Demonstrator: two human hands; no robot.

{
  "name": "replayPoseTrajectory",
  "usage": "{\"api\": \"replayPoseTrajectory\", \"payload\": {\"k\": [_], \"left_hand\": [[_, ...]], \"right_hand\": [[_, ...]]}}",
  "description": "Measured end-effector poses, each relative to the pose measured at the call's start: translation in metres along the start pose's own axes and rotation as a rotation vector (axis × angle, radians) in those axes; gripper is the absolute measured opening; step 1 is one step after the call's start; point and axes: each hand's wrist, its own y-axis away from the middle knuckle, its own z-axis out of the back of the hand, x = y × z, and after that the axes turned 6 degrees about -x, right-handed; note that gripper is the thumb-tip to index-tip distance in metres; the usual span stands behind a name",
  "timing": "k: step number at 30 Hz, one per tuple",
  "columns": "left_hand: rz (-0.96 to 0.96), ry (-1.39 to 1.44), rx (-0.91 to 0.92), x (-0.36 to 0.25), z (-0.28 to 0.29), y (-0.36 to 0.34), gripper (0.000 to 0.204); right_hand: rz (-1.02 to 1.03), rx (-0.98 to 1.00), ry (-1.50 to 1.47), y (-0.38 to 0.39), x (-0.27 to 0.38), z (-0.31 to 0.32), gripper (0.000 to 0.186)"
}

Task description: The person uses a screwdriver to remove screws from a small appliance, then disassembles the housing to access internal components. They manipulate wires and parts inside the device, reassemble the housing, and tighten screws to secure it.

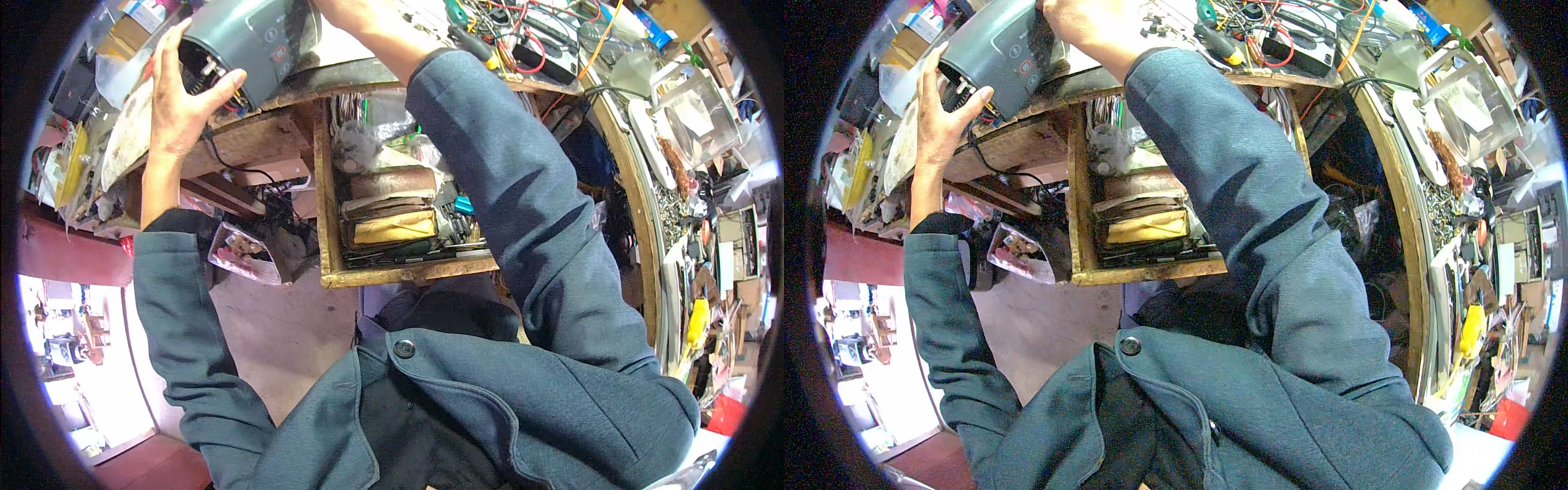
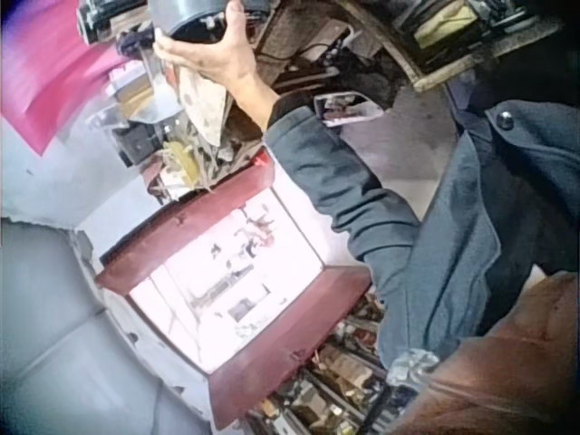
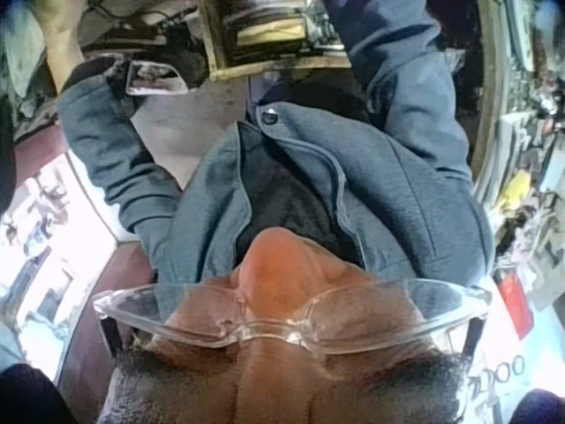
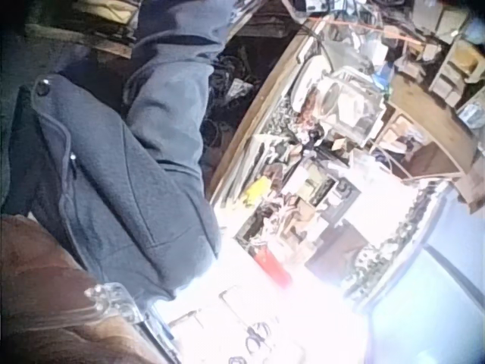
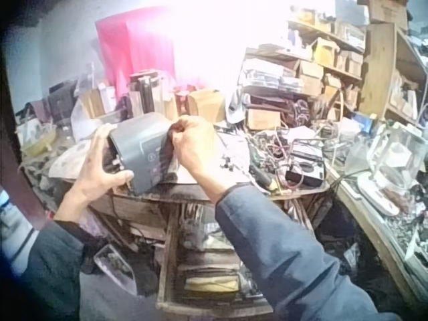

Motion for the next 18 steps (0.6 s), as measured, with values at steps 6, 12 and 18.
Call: {"api": "replayPoseTrajectory", "payload": {"k": [6, 12, 18], "left_hand": [[-0.008, -0.001, 0.007, 0.002, 0.000, 0.001, 0.096], [-0.007, 0.020, 0.066, 0.006, 0.006, -0.006, 0.098], [0.060, 0.053, 0.167, 0.004, 0.018, -0.013, 0.104]], "right_hand": [[0.093, -0.130, 0.007, 0.005, -0.012, -0.015, 0.014], [-0.009, -0.078, 0.002, 0.001, -0.014, -0.016, 0.016], [-0.020, -0.134, 0.070, 0.015, -0.014, -0.021, 0.019]]}}
